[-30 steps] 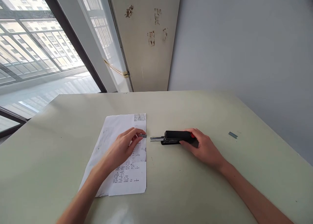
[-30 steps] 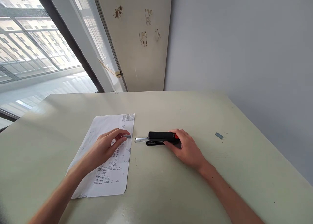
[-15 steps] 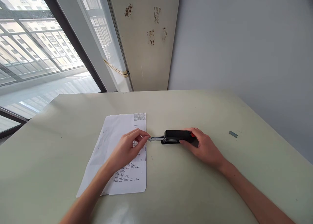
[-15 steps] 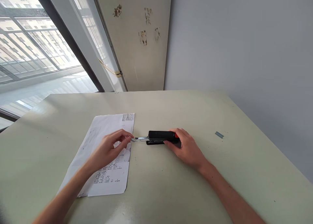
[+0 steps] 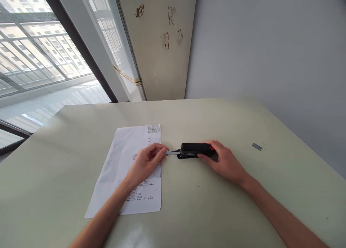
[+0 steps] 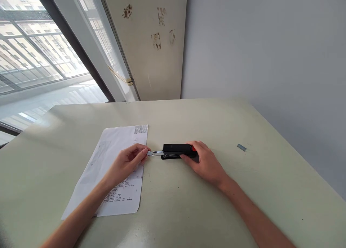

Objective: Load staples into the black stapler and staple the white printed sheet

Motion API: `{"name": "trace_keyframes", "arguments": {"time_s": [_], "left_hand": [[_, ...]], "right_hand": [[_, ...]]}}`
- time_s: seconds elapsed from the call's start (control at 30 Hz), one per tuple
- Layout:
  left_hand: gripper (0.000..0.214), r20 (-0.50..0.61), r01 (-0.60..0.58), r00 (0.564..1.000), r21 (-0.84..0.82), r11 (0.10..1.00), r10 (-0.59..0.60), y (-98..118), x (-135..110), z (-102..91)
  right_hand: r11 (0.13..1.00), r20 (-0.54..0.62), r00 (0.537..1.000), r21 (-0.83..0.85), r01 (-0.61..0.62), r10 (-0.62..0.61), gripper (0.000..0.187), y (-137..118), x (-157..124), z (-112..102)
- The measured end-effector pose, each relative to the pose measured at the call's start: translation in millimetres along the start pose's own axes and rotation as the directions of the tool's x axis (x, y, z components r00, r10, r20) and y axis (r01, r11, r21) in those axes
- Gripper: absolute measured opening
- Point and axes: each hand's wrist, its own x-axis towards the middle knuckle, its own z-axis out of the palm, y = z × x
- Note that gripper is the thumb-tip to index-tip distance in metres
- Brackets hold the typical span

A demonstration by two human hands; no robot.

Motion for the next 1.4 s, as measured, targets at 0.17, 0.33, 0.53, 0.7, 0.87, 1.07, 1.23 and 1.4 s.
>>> {"name": "trace_keyframes", "arguments": {"time_s": [0.17,0.33,0.53,0.7,0.87,1.07,1.23,1.4], "left_hand": [[0.04,-0.064,-0.007,0.998,0.022,1.0,0.009,-1.8,2.5,7.7],[0.039,-0.108,-0.007,0.994,0.037,0.999,0.011,-0.7,3.2,11.9],[0.032,-0.133,-0.011,0.991,0.101,0.995,0.024,1.1,2.4,14.3],[0.029,-0.165,-0.011,0.986,0.109,0.994,0.029,2.1,2.3,17.7],[0.026,-0.166,-0.019,0.985,0.156,0.988,0.045,0.2,1.2,17.8],[0.023,-0.159,-0.117,0.975,0.22,0.968,0.154,-0.6,-0.3,16.2],[0.02,-0.174,-0.199,0.954,0.243,0.949,0.245,-1.8,0.0,18.4],[0.019,-0.141,-0.25,0.941,0.329,0.911,0.309,-4.4,-0.1,21.5]], "right_hand": [[1.0,0.005,1.0,0.016,0.001,-0.001,0.036,1.7,0.4,0.5],[1.0,-0.004,1.0,0.006,0.006,-0.006,0.037,3.0,0.8,1.0],[1.0,-0.012,1.0,0.008,0.012,-0.012,0.033,4.6,0.4,1.3],[1.0,-0.015,1.0,0.009,0.013,-0.013,0.033,3.7,-0.2,1.3],[1.0,-0.014,1.0,0.007,0.011,-0.011,0.033,2.1,-0.6,0.4],[1.0,-0.011,1.0,0.002,0.019,-0.019,0.033,2.1,-0.2,0.1],[1.0,-0.006,1.0,0.005,0.008,-0.008,0.033,2.7,-0.3,-0.3],[1.0,-0.004,1.0,0.014,0.006,-0.006,0.031,2.1,0.1,-0.5]]}}
